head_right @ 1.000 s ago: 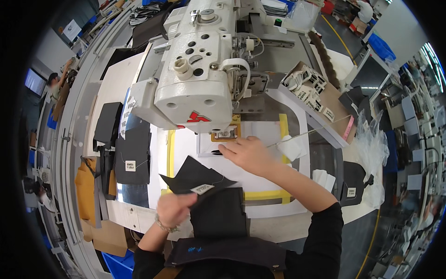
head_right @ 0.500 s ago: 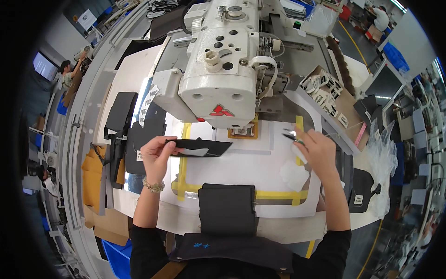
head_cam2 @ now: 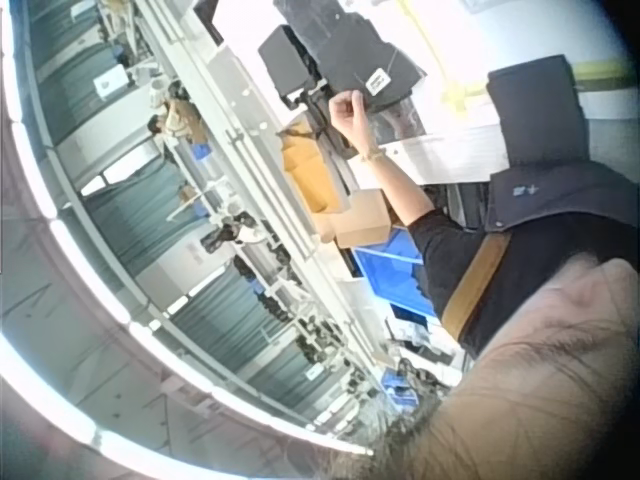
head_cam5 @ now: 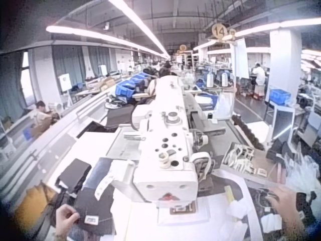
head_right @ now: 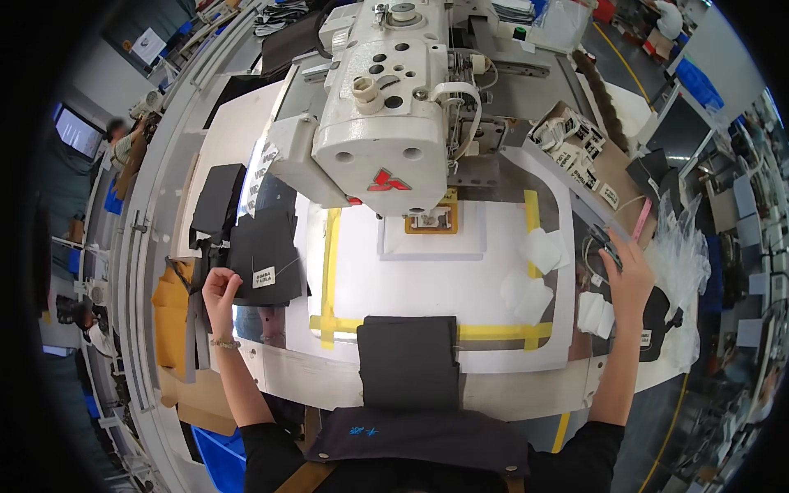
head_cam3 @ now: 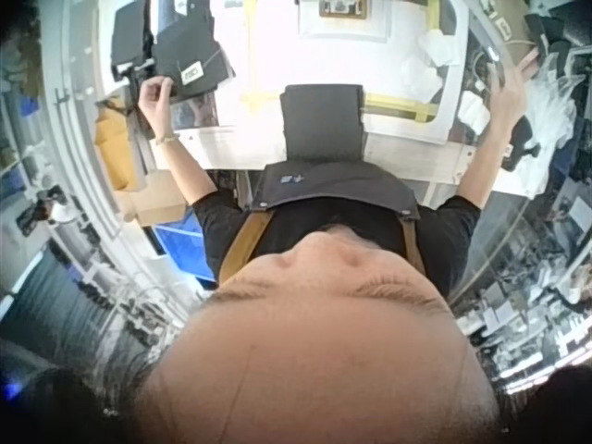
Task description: The person sews white rectangular labels onto black fabric pieces using an industrial sewing machine. They repeatedly pick up a fabric piece, place it under the needle, sew the label, and cut the thread with scissors. The finished pieces are stacked on the table.
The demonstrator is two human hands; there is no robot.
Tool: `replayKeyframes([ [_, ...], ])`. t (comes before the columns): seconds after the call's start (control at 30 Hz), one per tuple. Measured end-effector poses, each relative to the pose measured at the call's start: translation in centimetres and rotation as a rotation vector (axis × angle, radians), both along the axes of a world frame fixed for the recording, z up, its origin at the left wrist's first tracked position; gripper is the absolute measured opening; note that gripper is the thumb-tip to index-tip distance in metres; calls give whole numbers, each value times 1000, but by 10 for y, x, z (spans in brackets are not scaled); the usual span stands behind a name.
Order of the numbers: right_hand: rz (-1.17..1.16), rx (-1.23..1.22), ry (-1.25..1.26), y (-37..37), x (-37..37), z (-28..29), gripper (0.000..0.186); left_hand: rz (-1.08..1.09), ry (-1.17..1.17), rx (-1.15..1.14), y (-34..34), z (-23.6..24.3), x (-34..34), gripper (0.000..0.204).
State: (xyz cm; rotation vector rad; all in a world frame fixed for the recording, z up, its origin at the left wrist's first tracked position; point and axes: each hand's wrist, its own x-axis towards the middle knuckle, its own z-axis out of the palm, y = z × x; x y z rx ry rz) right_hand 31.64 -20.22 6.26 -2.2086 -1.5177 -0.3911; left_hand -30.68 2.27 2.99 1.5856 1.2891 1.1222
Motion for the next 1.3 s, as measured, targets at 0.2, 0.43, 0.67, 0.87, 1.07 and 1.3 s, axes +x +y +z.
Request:
replayKeyframes([
  [0.2, -70, -66, 6, -16, 4, -9, 31, 56, 213, -17, 2, -22, -21, 42],
  [0.43, -48, -5, 29, -30, 6, -22, 32, 246, 461, 14, 1, -19, -16, 50],
  [0.67, -76, -55, 54, -43, 4, -37, 33, 218, 751, 398, 4, -5, 44, 40],
  [0.87, -104, -146, 99, -38, -1, -38, 32, -57, 780, 609, -7, 2, 126, 33],
  [1.07, -20, -43, -327, -14, 3, -24, 32, -429, 633, 727, -28, 1, 204, 26],
  [1.3, 194, 107, -85, 48, -13, 1, 21, -828, 438, 630, -57, 3, 260, 16],
])
